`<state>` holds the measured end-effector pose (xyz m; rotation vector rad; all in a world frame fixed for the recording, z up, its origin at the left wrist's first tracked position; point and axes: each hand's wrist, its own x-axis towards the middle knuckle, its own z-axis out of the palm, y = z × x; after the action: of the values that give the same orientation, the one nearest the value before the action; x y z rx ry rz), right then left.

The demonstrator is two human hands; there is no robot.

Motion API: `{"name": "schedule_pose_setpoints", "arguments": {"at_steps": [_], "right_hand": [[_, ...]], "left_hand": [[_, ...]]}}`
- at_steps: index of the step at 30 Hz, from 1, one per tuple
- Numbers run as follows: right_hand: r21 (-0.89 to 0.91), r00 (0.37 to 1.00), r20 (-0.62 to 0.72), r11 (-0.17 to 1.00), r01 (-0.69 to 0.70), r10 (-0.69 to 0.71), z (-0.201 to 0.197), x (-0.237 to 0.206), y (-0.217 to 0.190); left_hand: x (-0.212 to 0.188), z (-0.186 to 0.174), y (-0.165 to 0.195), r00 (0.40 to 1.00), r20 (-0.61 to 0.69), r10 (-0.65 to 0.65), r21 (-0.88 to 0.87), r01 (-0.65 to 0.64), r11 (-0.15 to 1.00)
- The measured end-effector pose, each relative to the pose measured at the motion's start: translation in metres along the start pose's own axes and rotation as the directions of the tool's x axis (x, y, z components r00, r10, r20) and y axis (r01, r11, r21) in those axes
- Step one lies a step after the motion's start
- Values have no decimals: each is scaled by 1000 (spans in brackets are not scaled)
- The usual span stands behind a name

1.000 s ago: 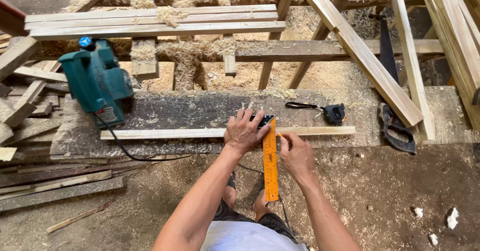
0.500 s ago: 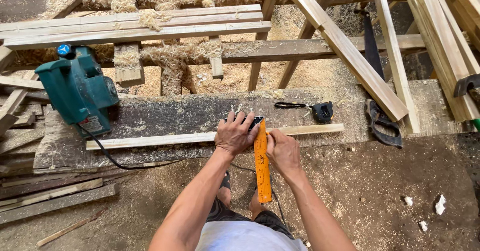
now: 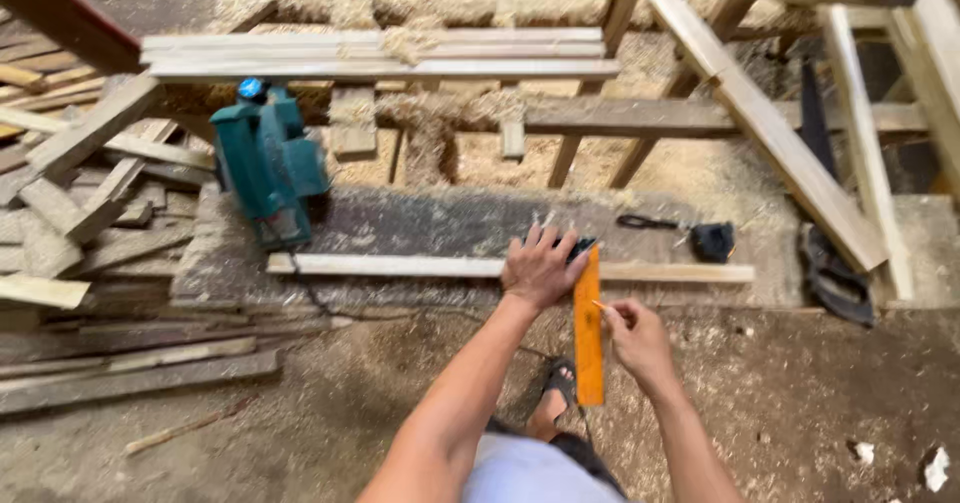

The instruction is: The person takes a hammer and nails from a toolbox on the ground, then hammers nails into thin wooden strips laid across a workbench. They use a tape measure and a square to mark and check a strip, run an electric planer along a strip, and continue hammering nails while holding the strips in place.

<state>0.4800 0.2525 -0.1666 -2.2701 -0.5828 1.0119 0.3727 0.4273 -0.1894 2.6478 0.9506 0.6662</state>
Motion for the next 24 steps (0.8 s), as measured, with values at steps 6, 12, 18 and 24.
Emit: {"name": "schedule_pose_setpoints", "arguments": {"at_steps": [6,12,18,24], "right_hand": [[501,993,65,857,-119,100,26,5,-17],[205,882,-468,963,175,-61,-48,18,-17],[50,824,-515,951,306,-238,-95,51,23],[179,841,-488,915,361,-236,-156,105,96]], "left_hand": [[9,-14,-13,962,-172,-210,-336,144,931],[-21,-36,-58,813,-352,-464,-343,349,872],[-27,-26,-1,827,-231,-513,-415,393,821],[10,-7,95,866,47,-498,-530,444,722]]}}
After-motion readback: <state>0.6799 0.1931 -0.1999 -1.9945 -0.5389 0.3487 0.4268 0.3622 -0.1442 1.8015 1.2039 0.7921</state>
